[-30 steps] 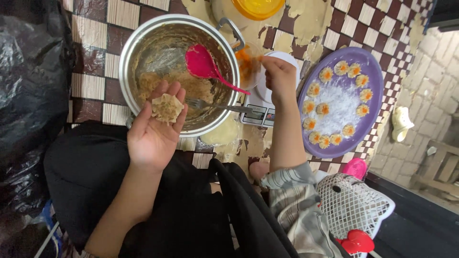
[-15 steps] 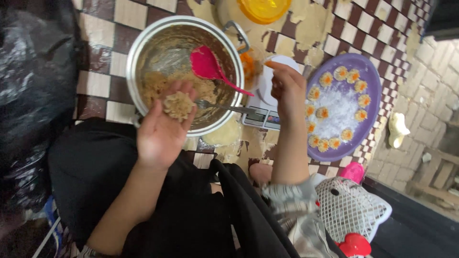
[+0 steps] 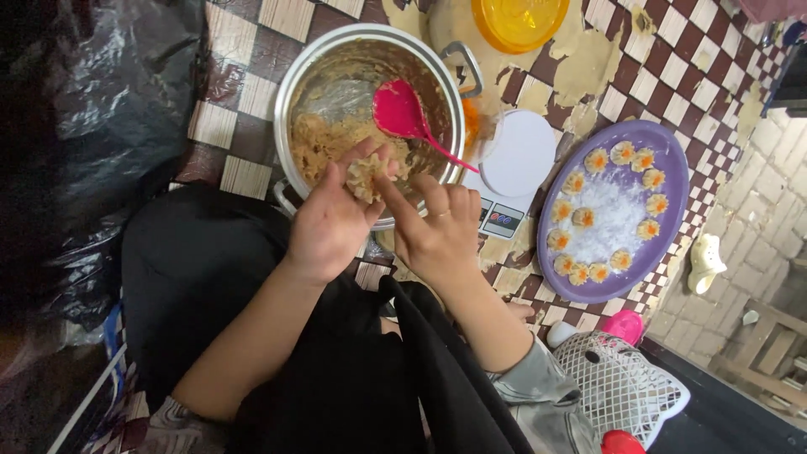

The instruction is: A person is manually preparing small dumplings by filling dough with a mixture and placing them on a tray.

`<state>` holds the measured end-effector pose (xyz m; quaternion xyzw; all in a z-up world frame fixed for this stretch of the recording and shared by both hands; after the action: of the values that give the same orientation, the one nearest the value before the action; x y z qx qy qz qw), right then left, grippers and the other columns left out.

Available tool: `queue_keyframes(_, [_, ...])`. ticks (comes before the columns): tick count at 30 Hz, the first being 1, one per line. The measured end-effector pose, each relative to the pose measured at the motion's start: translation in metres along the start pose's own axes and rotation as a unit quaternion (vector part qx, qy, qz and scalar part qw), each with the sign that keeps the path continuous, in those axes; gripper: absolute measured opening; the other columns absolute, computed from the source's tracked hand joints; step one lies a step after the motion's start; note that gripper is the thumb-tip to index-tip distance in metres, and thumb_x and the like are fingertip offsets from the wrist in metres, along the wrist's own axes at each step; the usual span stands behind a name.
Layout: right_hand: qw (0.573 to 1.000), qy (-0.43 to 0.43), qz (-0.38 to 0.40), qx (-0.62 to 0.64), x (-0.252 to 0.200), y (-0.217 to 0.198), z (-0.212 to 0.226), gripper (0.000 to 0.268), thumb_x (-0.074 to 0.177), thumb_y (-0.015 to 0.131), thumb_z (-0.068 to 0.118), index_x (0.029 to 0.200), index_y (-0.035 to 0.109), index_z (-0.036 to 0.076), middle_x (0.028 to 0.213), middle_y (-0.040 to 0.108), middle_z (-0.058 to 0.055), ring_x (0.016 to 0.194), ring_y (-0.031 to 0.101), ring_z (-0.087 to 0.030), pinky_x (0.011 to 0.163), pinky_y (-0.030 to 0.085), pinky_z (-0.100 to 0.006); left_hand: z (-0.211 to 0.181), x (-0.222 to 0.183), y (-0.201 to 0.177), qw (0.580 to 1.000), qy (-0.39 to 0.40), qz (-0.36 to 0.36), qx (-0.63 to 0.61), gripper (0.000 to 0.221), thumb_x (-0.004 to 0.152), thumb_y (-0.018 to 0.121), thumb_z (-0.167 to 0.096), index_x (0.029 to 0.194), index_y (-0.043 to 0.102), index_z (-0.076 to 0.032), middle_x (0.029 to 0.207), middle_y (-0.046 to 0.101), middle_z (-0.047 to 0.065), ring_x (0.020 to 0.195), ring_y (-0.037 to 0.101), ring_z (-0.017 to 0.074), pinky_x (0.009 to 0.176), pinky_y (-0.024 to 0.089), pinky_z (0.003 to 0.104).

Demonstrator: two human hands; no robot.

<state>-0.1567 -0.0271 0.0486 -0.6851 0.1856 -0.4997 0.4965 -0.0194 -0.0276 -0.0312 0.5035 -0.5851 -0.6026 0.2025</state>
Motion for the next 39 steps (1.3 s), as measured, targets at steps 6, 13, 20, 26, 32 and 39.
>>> queue_keyframes(6, [1.0,-0.012,-0.007,0.009,0.0,-0.002,-0.001,0.042,0.088,0.051,0.009,0.117,0.078,0.023,0.104,0.053,-0.005,0.081,0.043,-0.022,0.067,0.038,-0.035,-0.003,-0.001,0.001,1.0,-0.002,0.008,-0.011,0.061,0.108,0.036,-0.046,0.158,0.033,-0.012,0.162,0.038,0.014,0.15,0.037,0.0311,0.122,0.033,0.042])
queue_keyframes(13, [0.974,0.081,-0.007,0.212,-0.01,0.007,-0.018,0.043,0.092,0.049,0.001,0.118,0.079,0.017,0.098,0.061,-0.011,0.076,0.052,-0.029,0.066,0.046,-0.036,-0.003,-0.002,0.002,0.999,-0.01,0.011,-0.044,0.06,0.107,0.038,-0.045,0.157,0.033,-0.011,0.16,0.039,0.014,0.148,0.04,0.0314,0.122,0.034,0.042])
queue_keyframes(20, [0.905,0.339,-0.069,0.246,-0.015,-0.01,-0.11,0.036,0.084,0.062,-0.009,0.117,0.071,0.001,0.098,0.056,-0.011,0.075,0.043,-0.016,0.069,0.039,-0.031,-0.003,0.004,-0.011,0.992,-0.036,0.004,-0.121,0.056,0.107,0.042,-0.041,0.154,0.041,-0.011,0.16,0.04,0.017,0.148,0.04,0.0347,0.121,0.038,0.044])
queue_keyframes(26, [0.881,0.413,0.189,0.133,-0.091,0.09,-0.186,0.016,0.083,0.079,0.015,0.099,0.079,0.012,0.085,0.069,-0.01,0.074,0.056,-0.029,0.065,0.047,-0.043,-0.012,0.001,0.001,0.994,-0.045,-0.025,-0.095,0.059,0.104,0.045,-0.041,0.154,0.041,-0.009,0.161,0.04,0.02,0.148,0.04,0.0373,0.122,0.037,0.047])
queue_keyframes(32, [0.938,0.221,0.24,-0.121,-0.118,0.181,-0.188,0.008,0.079,0.077,0.021,0.085,0.082,0.021,0.086,0.068,-0.004,0.083,0.064,-0.028,0.067,0.053,-0.042,-0.014,-0.001,0.011,0.998,-0.02,-0.053,-0.026,0.068,0.099,0.051,-0.045,0.154,0.038,-0.006,0.162,0.037,0.021,0.151,0.036,0.0377,0.124,0.034,0.047])
queue_keyframes(39, [0.957,0.171,0.164,-0.169,-0.119,0.221,-0.189,0.006,0.079,0.071,0.019,0.081,0.077,0.019,0.087,0.059,-0.002,0.085,0.055,-0.026,0.067,0.041,-0.039,-0.013,-0.001,0.014,0.998,-0.004,-0.061,0.006,0.064,0.104,0.044,-0.046,0.155,0.036,-0.008,0.164,0.033,0.021,0.153,0.031,0.0382,0.125,0.03,0.047])
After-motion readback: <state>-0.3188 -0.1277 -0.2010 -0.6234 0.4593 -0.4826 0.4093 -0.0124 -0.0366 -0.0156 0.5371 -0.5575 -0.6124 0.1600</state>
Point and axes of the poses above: each hand's wrist, its own x-axis towards the middle knuckle, its own y-axis out of the palm, z = x × y, the point moved 2 cm from there along x, towards the middle knuckle
